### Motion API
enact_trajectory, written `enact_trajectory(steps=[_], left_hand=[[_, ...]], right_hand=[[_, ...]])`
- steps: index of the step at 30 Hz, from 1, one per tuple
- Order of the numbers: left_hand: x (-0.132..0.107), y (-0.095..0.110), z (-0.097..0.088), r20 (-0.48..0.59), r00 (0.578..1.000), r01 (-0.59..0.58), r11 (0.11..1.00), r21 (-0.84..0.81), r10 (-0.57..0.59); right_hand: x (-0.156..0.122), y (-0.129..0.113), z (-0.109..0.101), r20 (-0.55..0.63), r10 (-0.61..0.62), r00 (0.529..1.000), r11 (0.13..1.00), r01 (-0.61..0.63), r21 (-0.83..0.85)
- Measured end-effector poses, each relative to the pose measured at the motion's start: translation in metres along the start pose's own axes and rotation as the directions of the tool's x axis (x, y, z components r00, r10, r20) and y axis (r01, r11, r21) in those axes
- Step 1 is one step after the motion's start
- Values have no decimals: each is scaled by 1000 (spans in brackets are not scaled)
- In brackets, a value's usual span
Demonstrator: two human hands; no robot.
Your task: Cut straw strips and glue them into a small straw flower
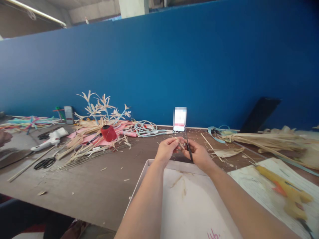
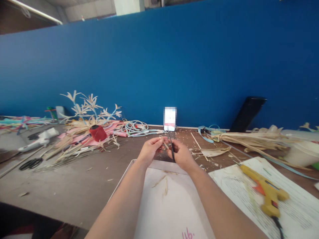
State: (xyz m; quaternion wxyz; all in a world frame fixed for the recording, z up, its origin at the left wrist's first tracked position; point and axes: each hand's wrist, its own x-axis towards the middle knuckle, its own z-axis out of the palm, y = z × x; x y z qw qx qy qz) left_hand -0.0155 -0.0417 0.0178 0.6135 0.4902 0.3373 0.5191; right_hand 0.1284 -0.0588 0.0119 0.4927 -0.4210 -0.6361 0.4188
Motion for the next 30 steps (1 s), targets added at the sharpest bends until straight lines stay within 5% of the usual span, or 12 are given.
enact_trajectory(steps=[9,14,30], left_hand=[[2,-2,-3,-21,997,-72,992,107,74],[0,-4,-1,1,998,-69,981,183,70],[1,-7,2,31,998,-65,990,128,62]], right_hand=[[-2,-8,-2,42,7,999,995,-11,97],[-3,-10,-3,-43,54,998,997,-51,61],[2,-1,-3,-18,-8,1000,1000,8,12]])
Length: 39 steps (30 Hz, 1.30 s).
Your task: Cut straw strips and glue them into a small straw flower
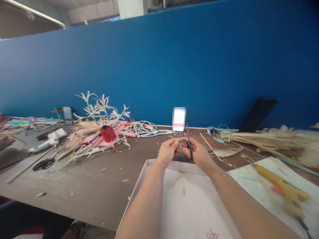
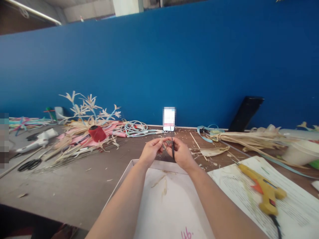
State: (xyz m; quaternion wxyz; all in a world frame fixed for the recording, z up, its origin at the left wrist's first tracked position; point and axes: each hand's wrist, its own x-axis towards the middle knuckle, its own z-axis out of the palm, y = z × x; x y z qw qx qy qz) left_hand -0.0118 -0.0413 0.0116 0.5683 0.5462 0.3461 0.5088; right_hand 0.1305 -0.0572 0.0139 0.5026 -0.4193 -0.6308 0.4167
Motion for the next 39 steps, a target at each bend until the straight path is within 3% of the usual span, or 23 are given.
enact_trajectory(steps=[9,14,16,20,23,29,39], left_hand=[[-2,1,5,-79,995,-64,996,-67,59],[4,-1,-3,-260,965,-35,973,-227,-26],[6,-3,-5,-281,956,11,972,-237,-79],[6,-7,-4,-162,978,110,984,-141,-132],[4,-7,-1,-66,991,109,986,-128,-118],[2,-5,-2,25,994,105,974,-199,-102],[-4,2,0,211,973,151,946,-285,-92]], right_hand=[[-1,2,10,-23,37,999,995,-35,93],[0,8,11,-74,60,995,995,-55,80],[1,11,9,-101,73,992,993,-63,97],[2,14,6,-113,92,989,984,-73,161],[2,13,7,-114,88,990,976,-62,209],[0,6,9,-129,121,984,969,-89,231],[-8,-2,1,167,144,976,847,-208,490]])
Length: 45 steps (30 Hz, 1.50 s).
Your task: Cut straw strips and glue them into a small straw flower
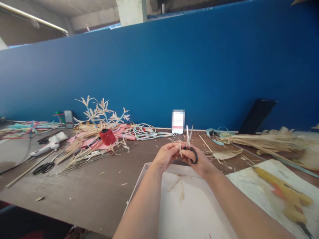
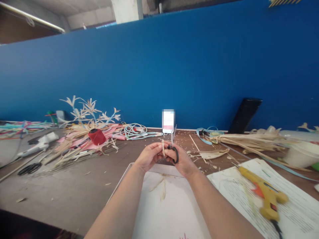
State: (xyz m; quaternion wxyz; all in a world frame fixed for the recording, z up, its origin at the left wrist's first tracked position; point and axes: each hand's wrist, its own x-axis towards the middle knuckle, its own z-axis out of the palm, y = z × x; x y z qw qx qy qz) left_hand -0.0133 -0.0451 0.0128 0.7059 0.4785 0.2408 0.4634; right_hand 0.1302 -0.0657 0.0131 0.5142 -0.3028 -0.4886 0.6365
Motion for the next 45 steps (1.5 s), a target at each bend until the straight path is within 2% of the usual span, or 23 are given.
enact_trajectory(steps=[6,13,15,18,21,24,31,45], left_hand=[[-1,2,0,53,999,-10,1000,-27,12],[-4,4,6,63,998,-17,999,-46,20],[-3,4,8,31,998,-45,998,-38,46],[0,3,6,-103,988,-115,993,10,116],[3,1,1,-240,955,-158,985,72,171],[6,-1,-4,-299,932,-173,975,139,208],[7,-2,-5,-343,914,-134,958,252,218],[5,1,-5,-353,911,-108,950,292,212]], right_hand=[[-1,-4,2,65,16,998,994,-23,104],[-3,-4,4,60,37,998,991,-44,124],[-2,-4,3,36,25,999,997,-27,66],[1,-4,2,-78,-16,997,985,3,-173],[2,-7,1,-143,-16,990,896,-49,-441],[1,-11,0,-122,28,992,821,-92,-564],[0,-13,-1,-80,65,995,745,-101,-659],[1,-8,-5,-89,55,994,701,-102,-706]])
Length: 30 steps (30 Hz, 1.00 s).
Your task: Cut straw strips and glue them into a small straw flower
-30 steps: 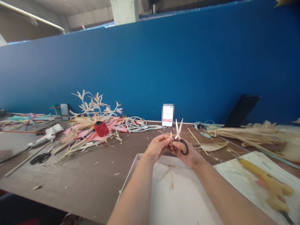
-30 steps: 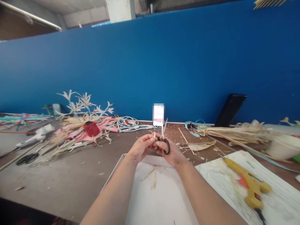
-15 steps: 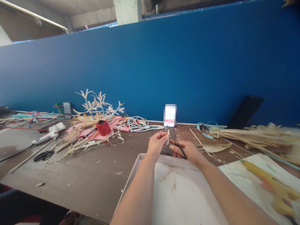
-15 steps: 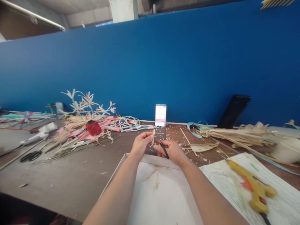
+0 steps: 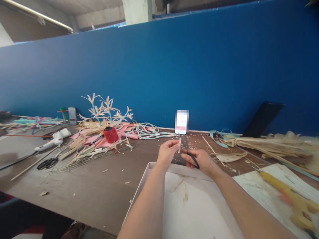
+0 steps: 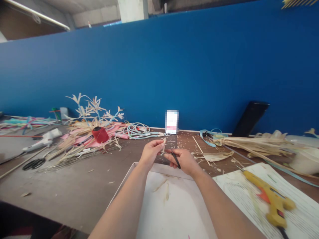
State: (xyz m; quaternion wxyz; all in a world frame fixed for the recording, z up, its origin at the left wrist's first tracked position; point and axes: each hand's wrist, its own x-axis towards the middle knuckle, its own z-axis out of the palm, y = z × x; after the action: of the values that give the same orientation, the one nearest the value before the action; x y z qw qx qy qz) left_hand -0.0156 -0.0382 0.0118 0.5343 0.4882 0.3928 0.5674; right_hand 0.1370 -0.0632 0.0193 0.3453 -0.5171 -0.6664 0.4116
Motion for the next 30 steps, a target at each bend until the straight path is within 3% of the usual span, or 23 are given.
enact_trajectory(steps=[20,30], left_hand=[[2,-1,-1,-3,1000,14,1000,27,-14],[1,-4,-2,-2,1000,4,1000,7,-4]], right_hand=[[-2,-7,-2,6,9,1000,997,-9,-81],[3,3,1,-90,25,996,997,-18,77]])
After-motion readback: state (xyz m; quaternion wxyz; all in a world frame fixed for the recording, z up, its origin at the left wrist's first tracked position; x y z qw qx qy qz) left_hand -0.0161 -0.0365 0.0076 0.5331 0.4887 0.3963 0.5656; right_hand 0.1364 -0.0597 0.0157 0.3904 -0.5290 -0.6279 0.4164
